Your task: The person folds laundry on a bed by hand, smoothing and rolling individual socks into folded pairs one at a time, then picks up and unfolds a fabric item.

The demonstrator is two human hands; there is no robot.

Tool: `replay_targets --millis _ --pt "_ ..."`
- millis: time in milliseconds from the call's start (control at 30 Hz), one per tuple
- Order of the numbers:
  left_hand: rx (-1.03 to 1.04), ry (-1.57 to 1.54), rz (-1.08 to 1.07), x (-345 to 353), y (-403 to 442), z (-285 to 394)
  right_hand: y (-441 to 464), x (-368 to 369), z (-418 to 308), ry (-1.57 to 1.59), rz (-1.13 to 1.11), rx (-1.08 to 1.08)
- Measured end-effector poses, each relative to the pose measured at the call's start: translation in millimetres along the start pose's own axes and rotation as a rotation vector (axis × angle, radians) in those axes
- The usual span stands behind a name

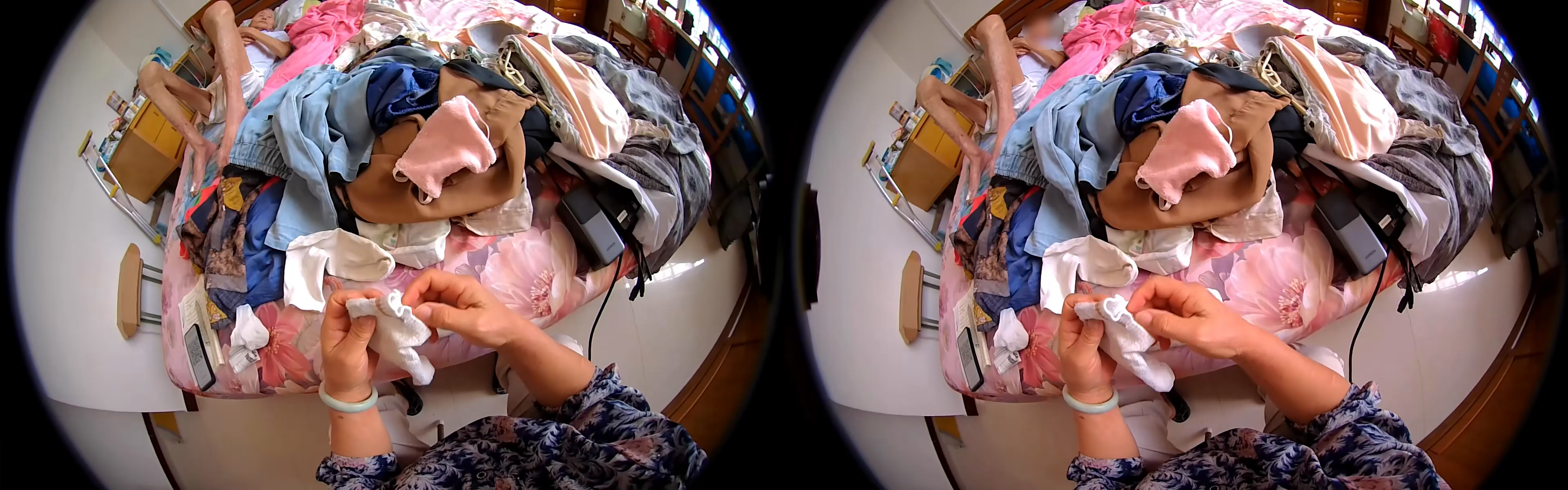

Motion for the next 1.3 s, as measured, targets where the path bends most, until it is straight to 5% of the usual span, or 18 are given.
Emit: replay_targets --millis 400,567,767,833,900,967,1033,1100,1167,1300 --pt "-0.02 0.283 0.021 5.9 1.8 -3.0 -1.0 2.0 3.3 -0.073 0.021 -0.031" --pt "0.207 0.526 0.185 -7.4 -0.4 12.2 -3.1 -13.9 -8.8 -0.044 0.169 0.072" --pt "0.213 0.414 0.261 -7.5 -1.3 8.2 -4.5 4.6 -4.9 0.092 0.056 0.075" --pt "0.152 0.113 0.222 -8.4 -5.1 13.3 -6.0 10.5 -13.0 0.22 -0.056 0.014" --pt "0.213 0.124 0.305 -18.1 -14.0 25.6 -0.1 -12.9 -8.0 0.114 0.05 -0.095" --pt "0.19 -0.234 0.1 -11.5 -16.8 30.7 0.4 -15.3 4.4 0.077 0.107 -0.007" --pt "0.182 -0.397 -0.35 5.2 -11.6 45.3 -4.7 21.5 27.9 -0.009 -0.019 0.219" --pt "0.175 -0.549 -0.375 14.4 -13.2 52.8 -8.4 47.4 51.9 -0.159 -0.265 0.17" --pt "0.211 -0.605 -0.472 7.9 -15.5 56.9 -16.8 70.4 64.9 0.016 -0.341 0.271" --pt "0.19 -0.616 -0.514 -6.1 -12.2 59.2 -22.7 66.3 84.0 0.128 -0.309 0.388"
Point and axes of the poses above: each hand's wrist, its own y-axis towards the middle knuckle, its own x-axis out of the palm, z = x × y, the point moved 7 cm from there along y, towards the middle knuckle, and after that the axes turned 5 degrees about -x, right-handed, at the moved point
